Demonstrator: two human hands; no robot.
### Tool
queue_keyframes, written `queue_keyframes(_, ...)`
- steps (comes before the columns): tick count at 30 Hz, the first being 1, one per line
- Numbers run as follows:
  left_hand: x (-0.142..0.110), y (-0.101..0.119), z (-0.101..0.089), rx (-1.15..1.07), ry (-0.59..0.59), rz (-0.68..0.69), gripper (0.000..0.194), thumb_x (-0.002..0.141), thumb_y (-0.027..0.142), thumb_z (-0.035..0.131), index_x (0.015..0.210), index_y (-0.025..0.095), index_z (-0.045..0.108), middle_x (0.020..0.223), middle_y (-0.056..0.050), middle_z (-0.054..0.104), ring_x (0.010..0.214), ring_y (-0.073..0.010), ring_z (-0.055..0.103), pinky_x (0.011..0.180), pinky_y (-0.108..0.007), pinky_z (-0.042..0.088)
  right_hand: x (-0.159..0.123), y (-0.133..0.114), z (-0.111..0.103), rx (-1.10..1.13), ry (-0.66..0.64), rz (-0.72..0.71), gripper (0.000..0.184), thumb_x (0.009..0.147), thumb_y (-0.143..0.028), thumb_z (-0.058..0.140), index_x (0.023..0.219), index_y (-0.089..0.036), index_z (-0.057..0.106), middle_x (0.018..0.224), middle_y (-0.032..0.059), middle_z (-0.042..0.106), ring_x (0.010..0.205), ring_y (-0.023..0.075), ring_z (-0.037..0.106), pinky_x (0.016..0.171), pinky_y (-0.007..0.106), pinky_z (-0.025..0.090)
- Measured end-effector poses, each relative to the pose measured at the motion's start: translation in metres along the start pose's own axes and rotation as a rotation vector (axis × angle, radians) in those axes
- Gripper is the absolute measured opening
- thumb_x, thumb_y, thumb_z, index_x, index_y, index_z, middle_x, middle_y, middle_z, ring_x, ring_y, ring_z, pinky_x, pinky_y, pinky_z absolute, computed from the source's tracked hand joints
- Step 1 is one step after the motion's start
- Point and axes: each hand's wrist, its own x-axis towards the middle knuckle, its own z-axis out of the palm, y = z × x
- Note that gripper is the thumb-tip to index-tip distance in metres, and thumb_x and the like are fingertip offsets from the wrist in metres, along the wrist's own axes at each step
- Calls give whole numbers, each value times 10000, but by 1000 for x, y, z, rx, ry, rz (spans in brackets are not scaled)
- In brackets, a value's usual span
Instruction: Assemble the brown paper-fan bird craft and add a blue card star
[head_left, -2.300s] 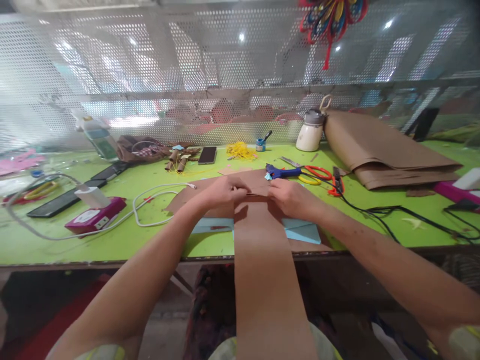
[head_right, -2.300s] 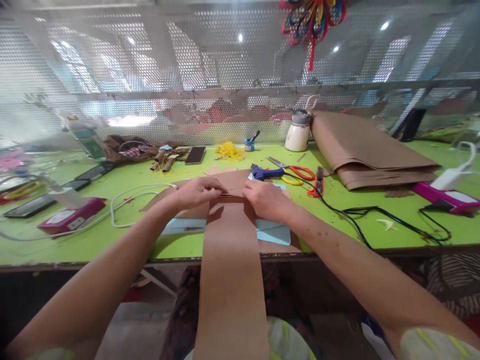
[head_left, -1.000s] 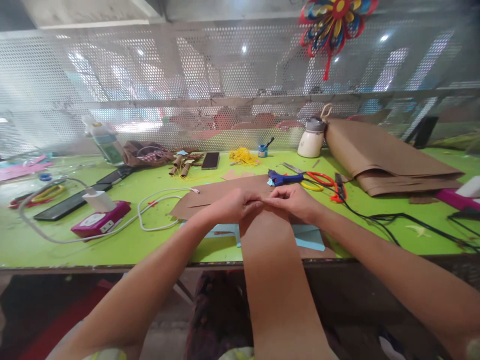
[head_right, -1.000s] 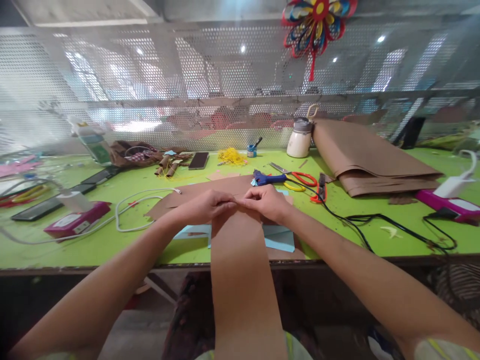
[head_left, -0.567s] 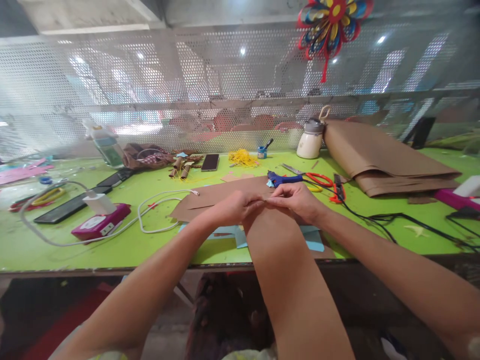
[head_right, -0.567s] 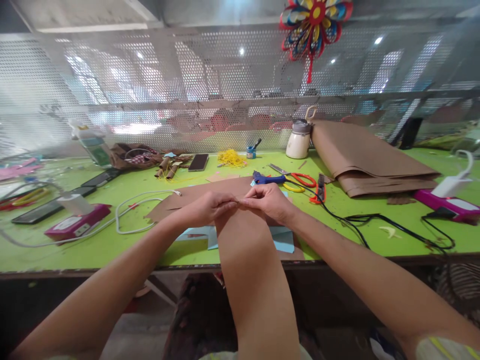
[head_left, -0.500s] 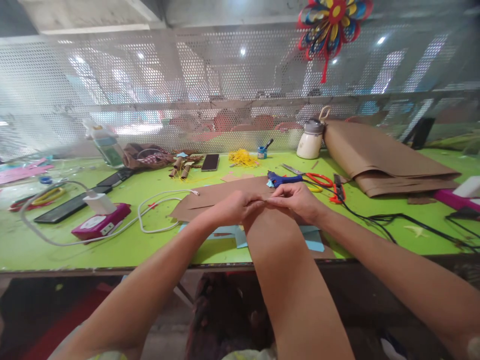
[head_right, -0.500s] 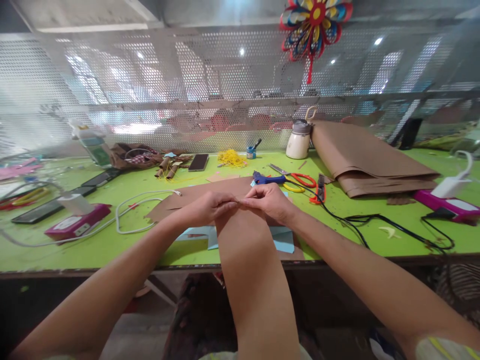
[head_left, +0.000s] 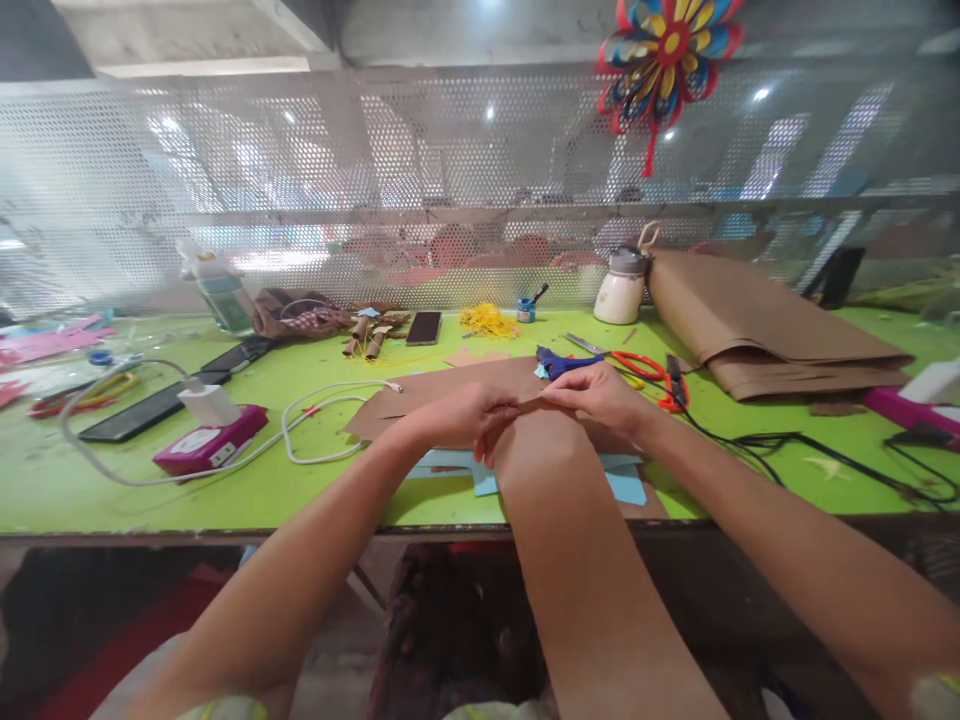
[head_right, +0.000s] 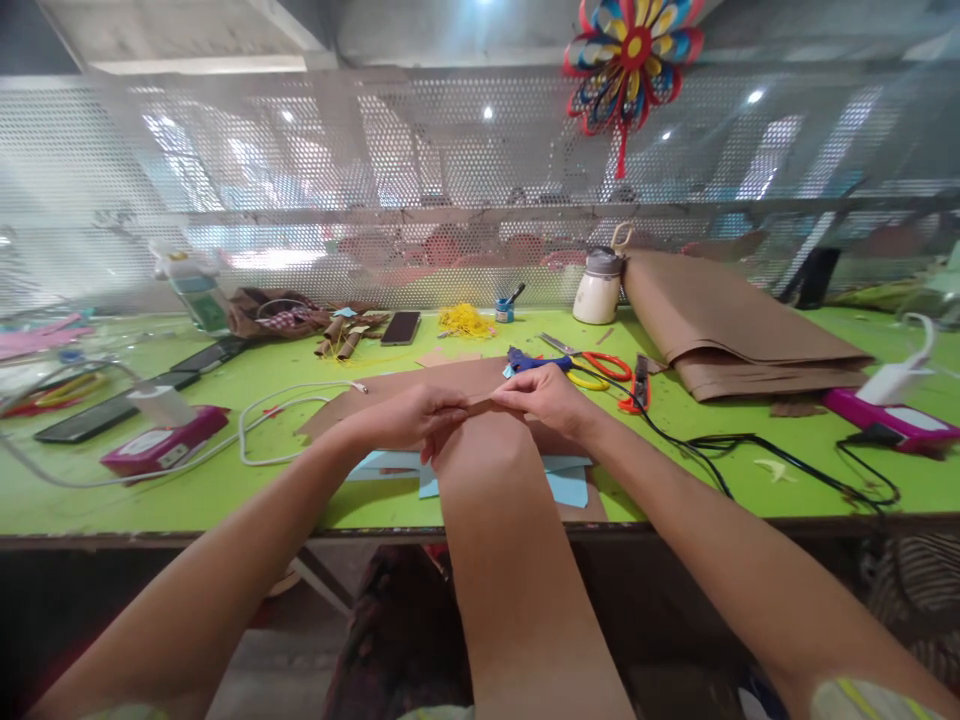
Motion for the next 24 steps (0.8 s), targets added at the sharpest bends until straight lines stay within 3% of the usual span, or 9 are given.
queue_keyframes(2,-1,0,-1,2,-2,2,345,907,457,361,974,176,549,483,38,564,393,-105,524,431,-193,352,1,0,0,-5,-3,3,277,681,-408,692,721,-136,723,590,-5,565,565,99,435,560,258,332)
queue_keyframes(7,-1,0,-4,156,106,35,396,901,448,367,666,163,509,453,33,520,380,-81,464,432,-197,325,4,5,1,111,55,26,282,614,-406,751,612,-137,668,522,-29,516,514,82,388,513,249,283)
queue_keyframes(11,0,-1,-7,263,212,90,397,878,430,422,616,154,534,517,9,570,462,-83,484,465,-197,320,6,9,2,179,56,48,323,607,-445,746,620,-136,652,541,-27,535,514,84,415,516,246,311)
queue_keyframes(16,-2,-6,-13,113,116,43,368,865,443,433,636,165,510,477,31,550,405,-78,486,464,-192,357,7,9,0,230,13,63,338,616,-459,736,663,-130,670,611,-6,589,570,102,492,576,258,389)
queue_keyframes(24,-5,-8,-21,-17,44,33,265,833,393,507,720,156,543,570,-6,647,577,-125,620,532,-205,394,7,10,0,315,-3,74,306,610,-417,757,665,-128,674,597,-12,594,549,95,504,577,254,419)
